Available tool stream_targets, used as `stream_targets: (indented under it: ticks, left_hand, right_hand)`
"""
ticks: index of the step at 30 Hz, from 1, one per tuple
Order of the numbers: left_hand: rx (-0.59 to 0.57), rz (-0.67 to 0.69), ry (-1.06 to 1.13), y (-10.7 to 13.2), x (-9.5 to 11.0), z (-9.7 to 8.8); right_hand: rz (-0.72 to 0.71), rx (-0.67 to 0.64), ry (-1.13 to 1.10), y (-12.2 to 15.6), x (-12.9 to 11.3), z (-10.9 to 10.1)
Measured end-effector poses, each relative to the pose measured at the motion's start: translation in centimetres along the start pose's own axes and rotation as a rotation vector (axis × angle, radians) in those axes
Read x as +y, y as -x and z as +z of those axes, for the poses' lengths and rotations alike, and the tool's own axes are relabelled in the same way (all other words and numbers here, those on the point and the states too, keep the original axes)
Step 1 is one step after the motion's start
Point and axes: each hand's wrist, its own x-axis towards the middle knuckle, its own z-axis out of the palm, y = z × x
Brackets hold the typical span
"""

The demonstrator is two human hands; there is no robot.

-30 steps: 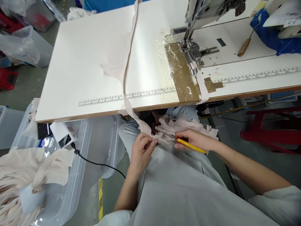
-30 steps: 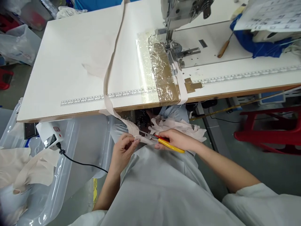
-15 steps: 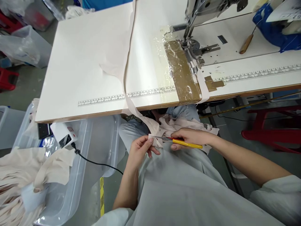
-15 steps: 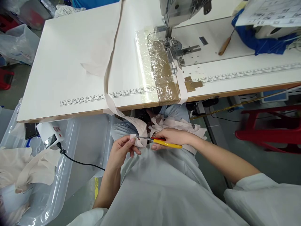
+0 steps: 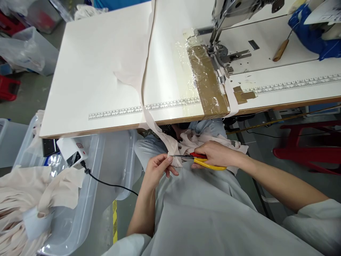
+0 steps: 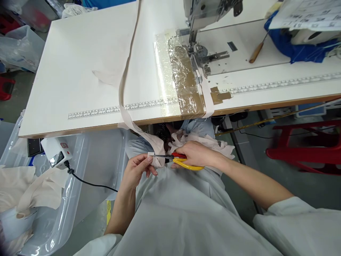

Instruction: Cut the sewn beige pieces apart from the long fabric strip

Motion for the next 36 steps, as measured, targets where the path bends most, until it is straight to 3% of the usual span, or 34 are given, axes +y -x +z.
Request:
stream_targets:
  ticks: [9, 19, 22, 26, 28, 30, 31, 33, 34, 36]
  left_hand:
    - [-0.053, -0.027, 0.011, -0.1, 0.3, 0.1]
    - [-0.077, -0.055, -0.007, -0.7, 0.3, 0.0]
    - [-0.094, -0.055, -0.054, -1.2, 0.5, 0.4]
    - [-0.202, -0.068, -0.091, -1.4, 1.1, 2.4]
    - [-0.302, -0.026, -0.223, -1.4, 3.0, 3.1]
    - [-0.303, 0.134, -0.500, -1.9, 6.4, 3.2]
    - [-0.240, 0.262, -0.663, -2.5, 8.6, 3.0]
    - [0.022, 0.542, -0.954, -4.9, 13.6, 2.1]
    - [0.178, 0.661, -1.037, -6.7, 16.1, 1.6]
    - [0.369, 0.786, -1.129, -11.1, 20.5, 0.5]
  right_hand:
    - [-0.011, 0.010, 0.129, -0.8, -0.7, -0.1]
    - [-0.009, 0.112, -0.021, -0.3, 0.7, 1.0]
    - [-0.007, 0.151, -0.152, -0.1, 0.8, 0.9]
    - [-0.139, 0.221, -0.495, -0.4, -0.2, 1.1]
    - [-0.165, 0.320, -0.582, -0.3, -0.8, 1.3]
    - [-0.157, 0.410, -0.596, 0.3, -1.1, 1.2]
    - [-0.153, 0.439, -0.592, 0.9, -1.0, 1.1]
    - [-0.127, 0.478, -0.586, 2.6, -0.8, 0.9]
    - [-0.102, 0.495, -0.585, 3.6, -0.7, 0.9]
    - [-0.031, 0.545, -0.572, 5.8, -0.4, 1.1]
